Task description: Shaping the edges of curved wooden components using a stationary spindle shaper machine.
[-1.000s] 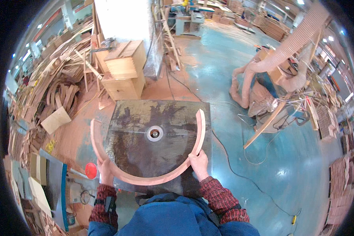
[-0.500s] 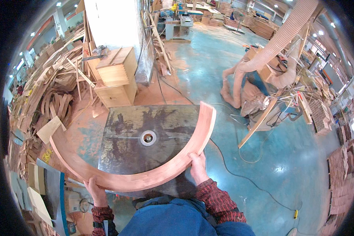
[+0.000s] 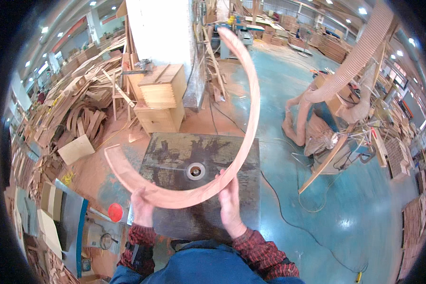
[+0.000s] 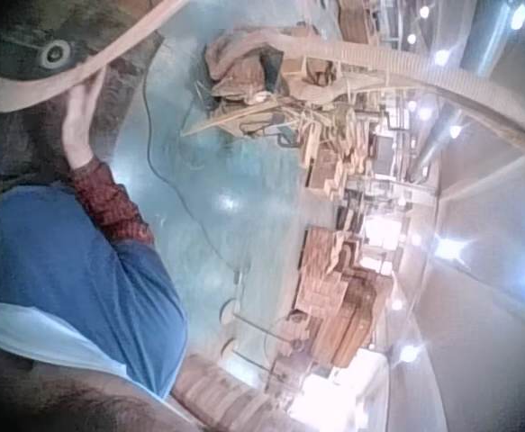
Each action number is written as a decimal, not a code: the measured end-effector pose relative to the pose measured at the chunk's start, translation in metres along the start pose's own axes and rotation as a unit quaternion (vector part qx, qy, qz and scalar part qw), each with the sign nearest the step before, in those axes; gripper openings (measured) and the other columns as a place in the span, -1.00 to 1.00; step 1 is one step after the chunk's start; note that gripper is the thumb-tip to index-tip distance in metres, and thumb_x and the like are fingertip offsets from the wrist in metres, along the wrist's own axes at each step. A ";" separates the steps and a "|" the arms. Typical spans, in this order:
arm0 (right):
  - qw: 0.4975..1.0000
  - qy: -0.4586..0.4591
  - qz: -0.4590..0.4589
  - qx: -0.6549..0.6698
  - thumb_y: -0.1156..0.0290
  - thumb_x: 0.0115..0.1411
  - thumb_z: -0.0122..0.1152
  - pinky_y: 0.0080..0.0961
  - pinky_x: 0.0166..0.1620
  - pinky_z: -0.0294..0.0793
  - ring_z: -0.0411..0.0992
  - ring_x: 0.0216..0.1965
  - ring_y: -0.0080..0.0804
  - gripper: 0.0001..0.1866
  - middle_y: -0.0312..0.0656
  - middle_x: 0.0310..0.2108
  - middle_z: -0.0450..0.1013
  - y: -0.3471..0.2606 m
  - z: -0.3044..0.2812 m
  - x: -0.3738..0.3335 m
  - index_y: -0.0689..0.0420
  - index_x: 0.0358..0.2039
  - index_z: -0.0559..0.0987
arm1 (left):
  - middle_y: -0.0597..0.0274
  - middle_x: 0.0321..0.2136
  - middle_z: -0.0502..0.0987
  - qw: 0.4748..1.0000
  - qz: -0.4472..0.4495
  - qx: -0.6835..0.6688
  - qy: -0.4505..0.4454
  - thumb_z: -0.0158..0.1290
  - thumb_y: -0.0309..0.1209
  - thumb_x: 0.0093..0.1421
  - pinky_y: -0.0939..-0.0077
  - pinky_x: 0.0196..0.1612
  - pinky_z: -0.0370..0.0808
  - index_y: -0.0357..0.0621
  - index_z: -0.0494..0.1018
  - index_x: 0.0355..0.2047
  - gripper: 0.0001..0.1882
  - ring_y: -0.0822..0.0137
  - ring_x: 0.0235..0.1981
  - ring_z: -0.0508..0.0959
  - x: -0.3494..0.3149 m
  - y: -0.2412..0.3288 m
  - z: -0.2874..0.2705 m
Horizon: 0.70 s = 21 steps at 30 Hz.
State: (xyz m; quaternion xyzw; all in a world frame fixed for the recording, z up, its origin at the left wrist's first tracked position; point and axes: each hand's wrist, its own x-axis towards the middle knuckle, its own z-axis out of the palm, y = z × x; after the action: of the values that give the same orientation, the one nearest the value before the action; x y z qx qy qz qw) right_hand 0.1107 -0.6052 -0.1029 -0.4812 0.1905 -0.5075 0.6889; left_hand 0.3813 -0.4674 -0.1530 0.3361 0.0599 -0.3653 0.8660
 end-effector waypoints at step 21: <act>0.976 0.148 -0.030 -0.159 0.10 0.39 0.17 -0.25 0.19 0.44 0.43 0.16 -0.19 -0.36 0.01 0.18 0.44 -0.184 -0.104 0.144 0.34 0.26 0.37 | 0.10 -0.15 0.69 0.665 -0.192 0.556 -0.461 0.14 -0.20 0.33 0.39 -0.11 0.62 -0.26 0.59 -0.05 -0.64 0.28 -0.18 0.69 -0.026 0.052 0.078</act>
State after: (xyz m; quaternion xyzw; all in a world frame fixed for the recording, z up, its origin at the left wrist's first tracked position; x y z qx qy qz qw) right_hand -0.0027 -0.7845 0.0389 -0.5099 0.3542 -0.5562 0.5525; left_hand 0.3866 -0.4742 -0.0563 0.5251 -0.4981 -0.5969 0.3463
